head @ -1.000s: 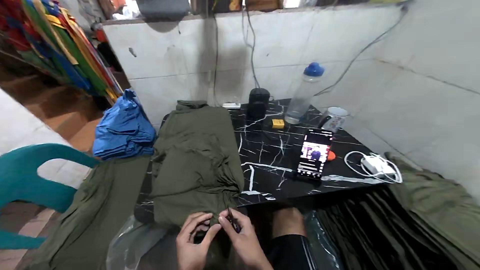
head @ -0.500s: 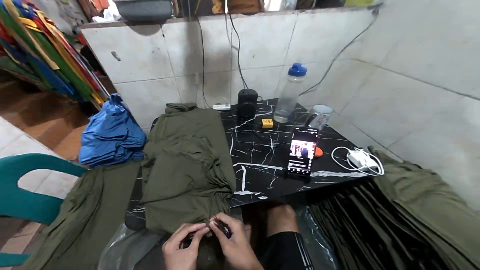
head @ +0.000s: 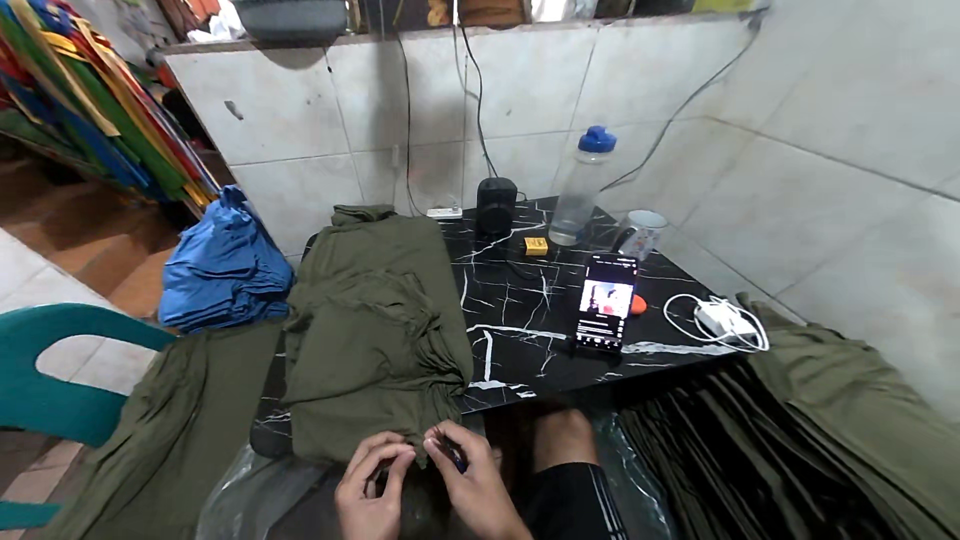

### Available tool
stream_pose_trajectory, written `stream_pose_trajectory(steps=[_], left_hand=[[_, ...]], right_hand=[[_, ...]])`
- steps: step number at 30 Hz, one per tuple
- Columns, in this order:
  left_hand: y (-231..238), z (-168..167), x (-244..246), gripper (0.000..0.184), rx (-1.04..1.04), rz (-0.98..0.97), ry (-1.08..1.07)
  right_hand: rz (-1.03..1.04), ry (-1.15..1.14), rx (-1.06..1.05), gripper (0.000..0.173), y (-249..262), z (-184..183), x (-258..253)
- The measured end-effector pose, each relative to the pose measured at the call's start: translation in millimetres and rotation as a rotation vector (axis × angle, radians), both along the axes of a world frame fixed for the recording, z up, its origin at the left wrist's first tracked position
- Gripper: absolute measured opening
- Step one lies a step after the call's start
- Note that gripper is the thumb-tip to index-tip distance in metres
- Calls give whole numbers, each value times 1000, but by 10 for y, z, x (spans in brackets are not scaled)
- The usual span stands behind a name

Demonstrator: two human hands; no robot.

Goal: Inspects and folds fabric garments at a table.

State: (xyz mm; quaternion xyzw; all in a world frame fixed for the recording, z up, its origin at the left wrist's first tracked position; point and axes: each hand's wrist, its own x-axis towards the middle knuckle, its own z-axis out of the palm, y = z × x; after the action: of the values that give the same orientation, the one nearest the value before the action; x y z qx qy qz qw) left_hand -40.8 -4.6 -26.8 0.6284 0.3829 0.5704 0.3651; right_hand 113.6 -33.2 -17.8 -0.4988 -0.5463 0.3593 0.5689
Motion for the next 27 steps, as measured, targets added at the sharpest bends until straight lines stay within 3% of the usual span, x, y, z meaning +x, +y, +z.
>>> stream_pose_trajectory(steps=[8, 14, 17, 22, 27], left_hand=[[-6, 21, 39, 11, 220, -7, 317], [-43, 21, 97, 6, 214, 54, 189], [-64, 18, 134, 23, 228, 76, 187], [-70, -14, 189, 8, 264, 152, 140], [-49, -14, 168, 4, 216, 136, 142]], right_hand=[[-89, 0, 13, 21, -8, -8, -44], [-91, 166, -55, 14, 3, 21, -23], [-71, 195, -47, 13, 9, 17, -12], [-81, 231, -40, 11, 4, 32, -21], [-75, 212, -38, 12, 1, 33, -34]])
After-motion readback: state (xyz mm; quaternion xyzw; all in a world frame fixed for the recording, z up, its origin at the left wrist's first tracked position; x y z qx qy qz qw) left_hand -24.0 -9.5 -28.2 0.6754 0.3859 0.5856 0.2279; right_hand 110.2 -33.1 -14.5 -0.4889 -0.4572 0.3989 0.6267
